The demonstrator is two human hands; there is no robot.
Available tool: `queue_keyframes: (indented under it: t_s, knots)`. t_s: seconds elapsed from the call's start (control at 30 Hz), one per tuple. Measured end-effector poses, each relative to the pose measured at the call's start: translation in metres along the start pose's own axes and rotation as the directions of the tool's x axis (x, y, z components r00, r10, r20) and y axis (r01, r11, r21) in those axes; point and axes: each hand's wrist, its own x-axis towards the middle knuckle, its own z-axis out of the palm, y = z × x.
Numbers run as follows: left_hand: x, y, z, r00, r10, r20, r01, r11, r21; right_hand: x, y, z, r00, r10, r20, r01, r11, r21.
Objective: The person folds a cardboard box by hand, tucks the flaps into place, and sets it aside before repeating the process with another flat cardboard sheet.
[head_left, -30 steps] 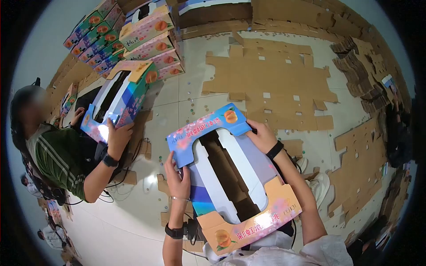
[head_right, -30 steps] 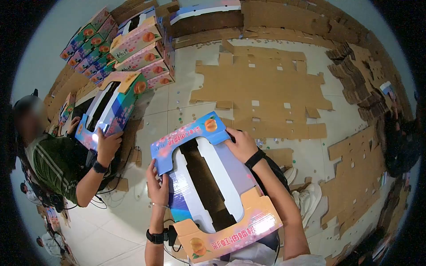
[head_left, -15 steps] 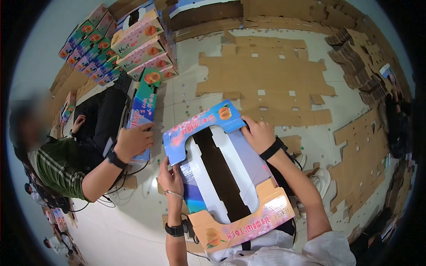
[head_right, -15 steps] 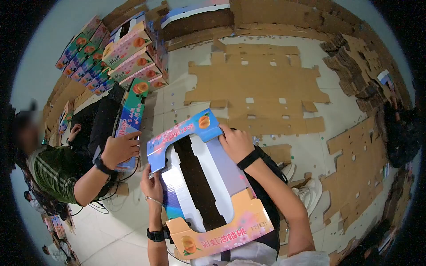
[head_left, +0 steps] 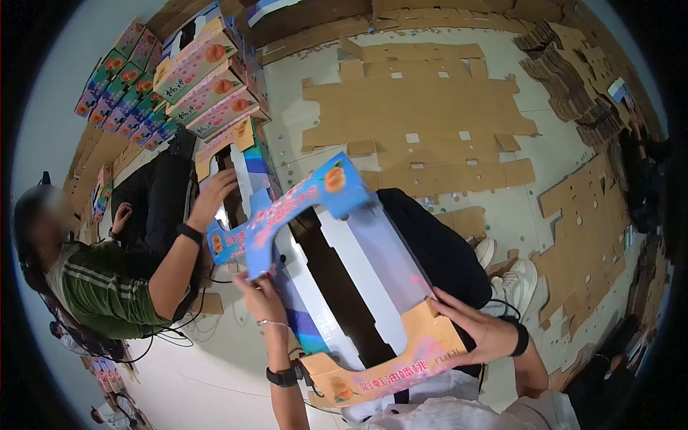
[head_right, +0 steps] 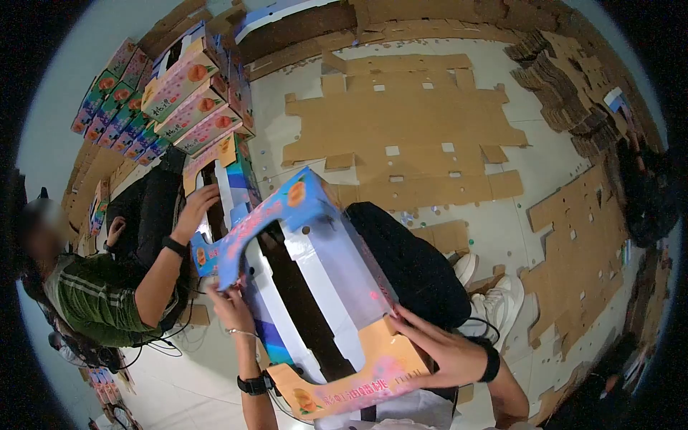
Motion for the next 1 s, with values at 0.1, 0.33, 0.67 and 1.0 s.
queue_keyframes:
  t_s: [0.1,0.33,0.67,1.0]
  knots:
    - [0.008,0.010,-0.009,1.000,0.021,0.005,-0.021,0.999,0.046,-0.010,0.006,0.016,0.999,-0.032,-0.034,0.032,0.999,-0.009]
    - [-0.022,0.007,-0.046,0.967,-0.055,0.247,0.096,0.983,-0.158,0.001,0.009,0.021,0.918,0.004,-0.396,0.082,0.976,0.200]
    - [-0.116,-0.016,-0.100,0.809,0.039,0.586,0.121,0.965,-0.231,0.032,0.016,0.037,0.917,-0.095,-0.387,0.225,0.925,0.305]
    - [-0.116,-0.006,-0.084,0.931,0.062,0.359,0.248,0.614,-0.749,0.063,0.001,0.013,0.833,-0.358,-0.422,0.244,0.922,-0.301]
